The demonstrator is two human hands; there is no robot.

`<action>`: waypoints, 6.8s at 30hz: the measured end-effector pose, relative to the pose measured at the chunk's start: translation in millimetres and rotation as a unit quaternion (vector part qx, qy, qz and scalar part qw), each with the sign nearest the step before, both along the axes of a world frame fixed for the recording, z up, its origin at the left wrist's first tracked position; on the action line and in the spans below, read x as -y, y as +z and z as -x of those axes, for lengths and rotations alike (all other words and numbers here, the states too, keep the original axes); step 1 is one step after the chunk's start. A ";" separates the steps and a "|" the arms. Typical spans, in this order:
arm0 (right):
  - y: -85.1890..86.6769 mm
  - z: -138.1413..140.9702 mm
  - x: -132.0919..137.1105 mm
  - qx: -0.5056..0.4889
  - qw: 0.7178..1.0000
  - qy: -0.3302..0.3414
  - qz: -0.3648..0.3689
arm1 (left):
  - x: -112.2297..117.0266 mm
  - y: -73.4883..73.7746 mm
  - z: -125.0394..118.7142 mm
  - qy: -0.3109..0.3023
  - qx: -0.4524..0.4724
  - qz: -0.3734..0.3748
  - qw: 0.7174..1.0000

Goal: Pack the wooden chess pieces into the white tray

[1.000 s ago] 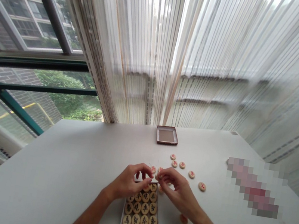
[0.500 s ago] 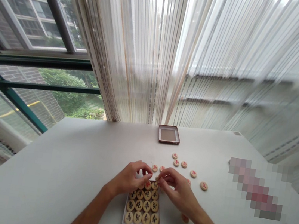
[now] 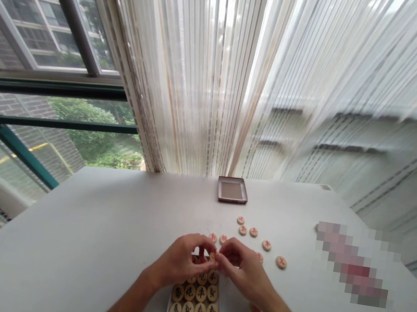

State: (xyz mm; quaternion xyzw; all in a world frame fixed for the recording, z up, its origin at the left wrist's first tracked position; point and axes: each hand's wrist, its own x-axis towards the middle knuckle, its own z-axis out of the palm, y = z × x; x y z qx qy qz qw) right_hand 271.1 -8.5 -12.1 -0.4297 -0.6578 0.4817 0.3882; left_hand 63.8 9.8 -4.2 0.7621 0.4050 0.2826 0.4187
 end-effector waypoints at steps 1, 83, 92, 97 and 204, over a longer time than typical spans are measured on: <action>-0.4 -0.5 0.0 0.013 1.000 -0.004 -0.010 | 0.2 0.2 -0.1 0.000 -0.012 -0.008 1.000; -15.9 7.0 -12.1 0.245 0.931 0.060 -0.265 | -22.9 6.7 54.1 -0.044 -0.158 0.081 0.983; -18.5 8.4 -12.5 0.235 0.933 0.048 -0.268 | -24.1 5.2 56.4 -0.038 -0.159 0.087 0.983; -16.9 5.7 -11.4 0.231 0.936 0.047 -0.263 | -22.0 4.7 54.9 -0.043 -0.164 0.089 0.982; 13.8 -56.2 -8.2 0.156 0.940 -0.063 -0.297 | -13.8 -4.6 3.5 0.071 -0.016 -0.081 0.994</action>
